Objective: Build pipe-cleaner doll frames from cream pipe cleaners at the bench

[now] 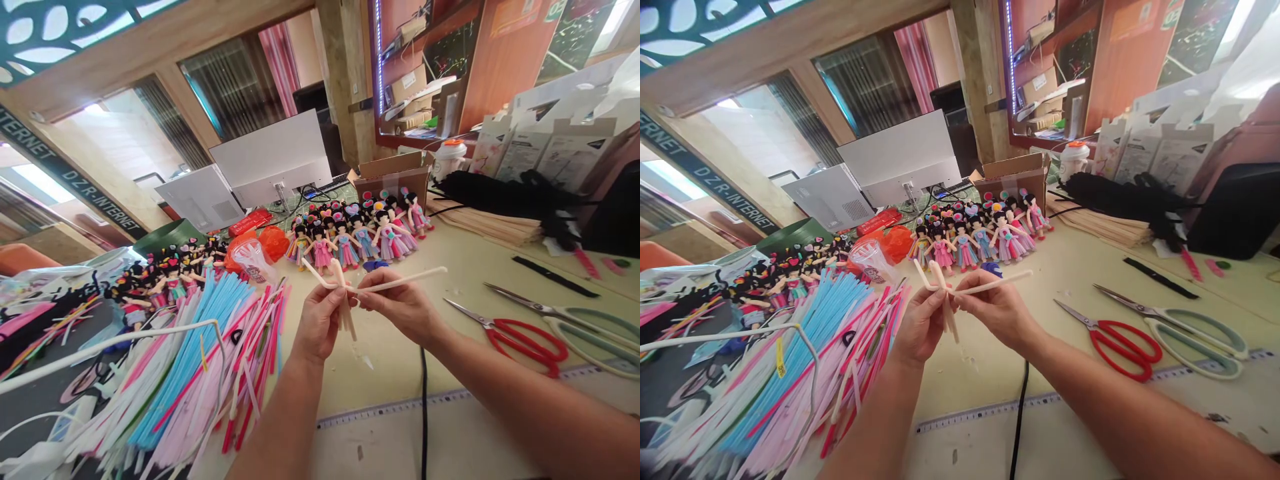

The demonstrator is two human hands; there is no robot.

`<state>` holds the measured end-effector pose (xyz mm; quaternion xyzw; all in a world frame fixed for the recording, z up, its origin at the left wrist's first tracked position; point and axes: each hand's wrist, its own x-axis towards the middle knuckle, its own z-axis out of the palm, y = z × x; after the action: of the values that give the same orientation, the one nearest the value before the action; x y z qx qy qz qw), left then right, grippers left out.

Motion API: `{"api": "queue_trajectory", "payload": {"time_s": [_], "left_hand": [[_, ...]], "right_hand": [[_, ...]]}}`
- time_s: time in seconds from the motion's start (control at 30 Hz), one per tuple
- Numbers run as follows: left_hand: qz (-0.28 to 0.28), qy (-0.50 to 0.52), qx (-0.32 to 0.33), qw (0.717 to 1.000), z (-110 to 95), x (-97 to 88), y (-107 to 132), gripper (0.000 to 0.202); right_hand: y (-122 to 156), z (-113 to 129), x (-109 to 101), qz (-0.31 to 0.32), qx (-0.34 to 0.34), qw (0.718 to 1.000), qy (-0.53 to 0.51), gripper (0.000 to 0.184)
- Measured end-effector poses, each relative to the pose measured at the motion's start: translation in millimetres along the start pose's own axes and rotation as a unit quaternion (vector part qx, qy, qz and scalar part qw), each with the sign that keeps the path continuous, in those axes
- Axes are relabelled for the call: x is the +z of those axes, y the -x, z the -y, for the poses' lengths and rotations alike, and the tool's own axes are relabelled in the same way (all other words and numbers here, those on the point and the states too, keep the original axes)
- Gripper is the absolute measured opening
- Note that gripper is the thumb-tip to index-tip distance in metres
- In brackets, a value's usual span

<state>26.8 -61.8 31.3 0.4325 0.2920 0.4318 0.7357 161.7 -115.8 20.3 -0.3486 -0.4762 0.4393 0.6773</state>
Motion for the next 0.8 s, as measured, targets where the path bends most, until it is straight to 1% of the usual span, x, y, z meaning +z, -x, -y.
{"api": "queue_trajectory", "payload": {"time_s": [0.07,0.13,0.23,0.43,0.57,0.67,0.73,0.8], "left_hand": [[-0.01,0.004,-0.003,1.0,0,0.4,0,0.028],[-0.017,0.007,-0.003,1.0,1,0.7,-1,0.028],[-0.024,-0.002,0.008,1.0,2,1.5,-1,0.028],[-0.032,-0.043,0.042,0.998,4,2.4,-1,0.029],[-0.049,-0.076,0.053,0.994,8,4.1,0,0.027],[-0.065,-0.098,0.06,0.991,10,5.9,1,0.026],[-0.067,-0.107,0.069,0.99,10,5.5,1,0.023],[-0.064,-0.106,0.075,0.99,7,2.9,0,0.021]], "right_hand": [[2,0,1,-0.004,-0.04,0.997,0.071,0.028],[3,-1,0,-0.011,-0.071,0.986,0.152,0.027],[4,-1,-3,-0.015,-0.107,0.96,0.256,0.025],[3,-4,-7,-0.024,-0.182,0.9,0.396,0.031],[3,-7,-8,-0.04,-0.203,0.866,0.455,0.029],[4,-9,-7,-0.058,-0.217,0.851,0.475,0.03],[5,-9,-7,-0.045,-0.222,0.85,0.476,0.031],[5,-9,-7,-0.003,-0.218,0.857,0.467,0.032]]}}
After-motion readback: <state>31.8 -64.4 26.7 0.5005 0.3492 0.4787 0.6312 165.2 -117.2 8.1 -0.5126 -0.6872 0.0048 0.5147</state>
